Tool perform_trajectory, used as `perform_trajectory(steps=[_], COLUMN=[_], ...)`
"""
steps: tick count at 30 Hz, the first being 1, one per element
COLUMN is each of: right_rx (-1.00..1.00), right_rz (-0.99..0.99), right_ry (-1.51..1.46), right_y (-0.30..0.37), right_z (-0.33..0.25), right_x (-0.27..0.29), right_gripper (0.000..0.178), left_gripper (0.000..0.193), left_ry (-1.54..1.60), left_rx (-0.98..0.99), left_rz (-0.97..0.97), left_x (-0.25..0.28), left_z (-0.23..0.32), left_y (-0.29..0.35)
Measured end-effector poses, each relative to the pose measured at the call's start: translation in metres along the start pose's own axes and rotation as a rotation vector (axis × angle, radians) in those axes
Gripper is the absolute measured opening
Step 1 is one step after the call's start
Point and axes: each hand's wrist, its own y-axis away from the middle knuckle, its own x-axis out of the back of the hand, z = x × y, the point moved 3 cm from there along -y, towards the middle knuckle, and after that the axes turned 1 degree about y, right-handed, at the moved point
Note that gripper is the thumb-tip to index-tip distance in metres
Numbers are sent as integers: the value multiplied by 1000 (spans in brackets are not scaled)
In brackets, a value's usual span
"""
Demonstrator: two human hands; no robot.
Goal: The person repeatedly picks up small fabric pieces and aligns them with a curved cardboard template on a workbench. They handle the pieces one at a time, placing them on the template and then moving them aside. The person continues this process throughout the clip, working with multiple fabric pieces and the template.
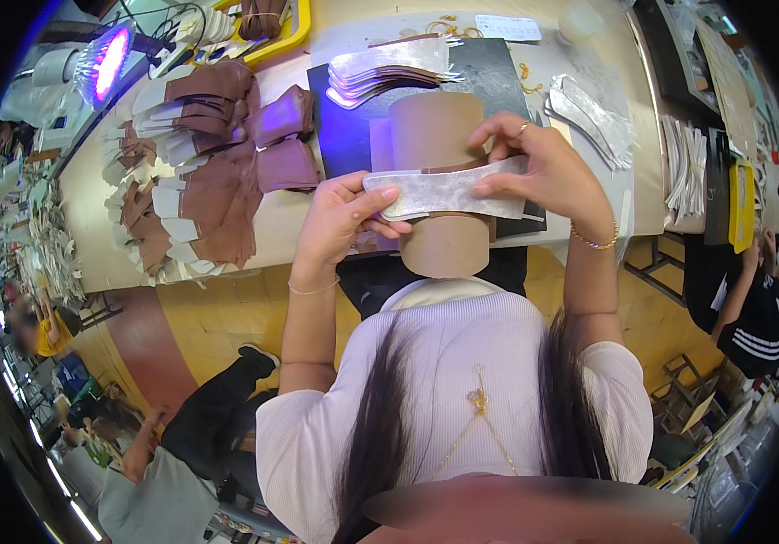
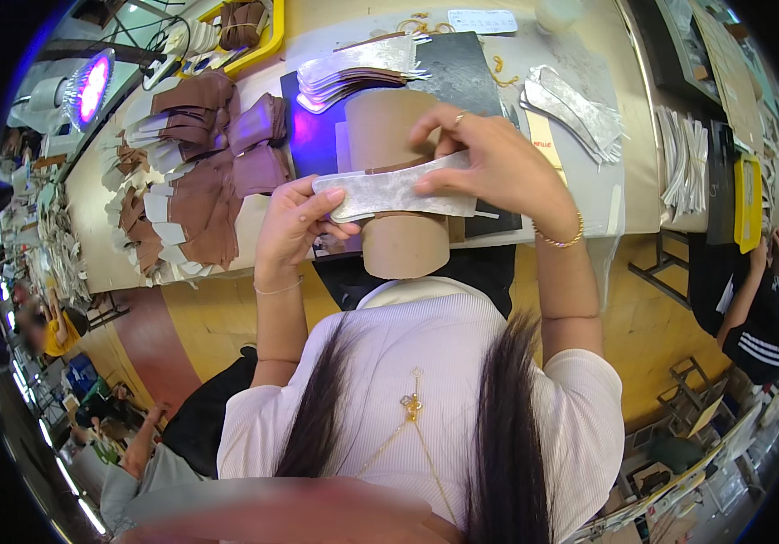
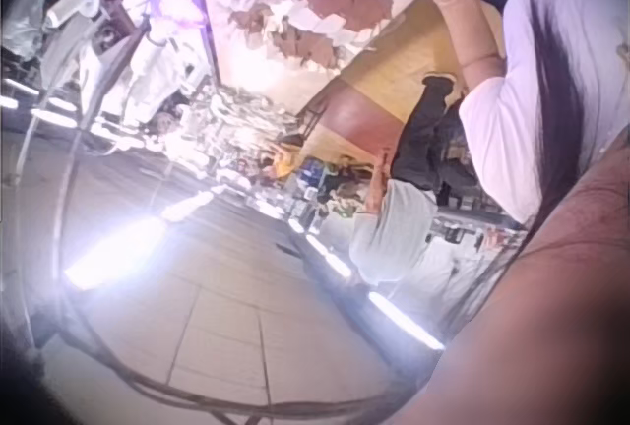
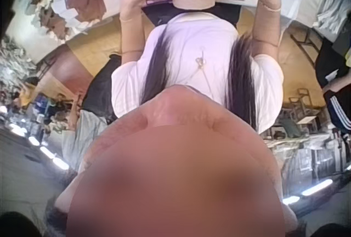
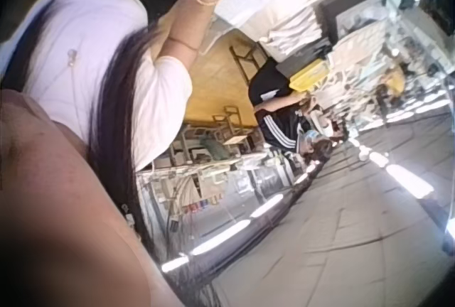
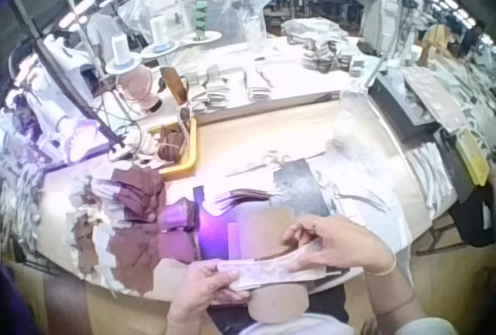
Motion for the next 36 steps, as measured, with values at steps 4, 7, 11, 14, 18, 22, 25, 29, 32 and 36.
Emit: perform_trajectory(steps=[4, 7, 11, 14, 18, 22, 25, 29, 32, 36], right_rx=[-74, -177, -124, 276, 562, 563, 530, 360, 344, 282], right_rz=[7, 17, 175, 422, 73, 38, 195, 431, 420, 676], right_ry=[-198, -306, -274, 333, 568, 601, 303, -209, -432, -190], right_y=[7, 4, 5, 17, 17, 19, 29, 44, 58, 59], right_z=[29, 53, 55, 16, -34, -16, 14, 48, 64, 84], right_x=[5, -7, -16, -8, -75, -83, -82, -96, -90, -26], right_gripper=[48, 55, 59, 68, 75, 74, 76, 77, 78, 64], left_gripper=[24, 23, 22, 19, 18, 22, 24, 25, 25, 23], left_ry=[7, 67, 62, 39, 79, 86, 59, 18, -64, -130], left_rx=[11, 49, 19, -14, -82, -154, -85, -63, -213, -484], left_rz=[-28, -93, -99, -72, -99, -138, -115, -157, -141, -164], left_x=[12, 16, 16, 15, 18, 19, 20, 17, 8, 8], left_z=[-8, -15, -16, -16, -17, -26, -33, -23, -6, 36], left_y=[-6, -15, -16, -9, -8, -10, -16, -19, -15, -30])
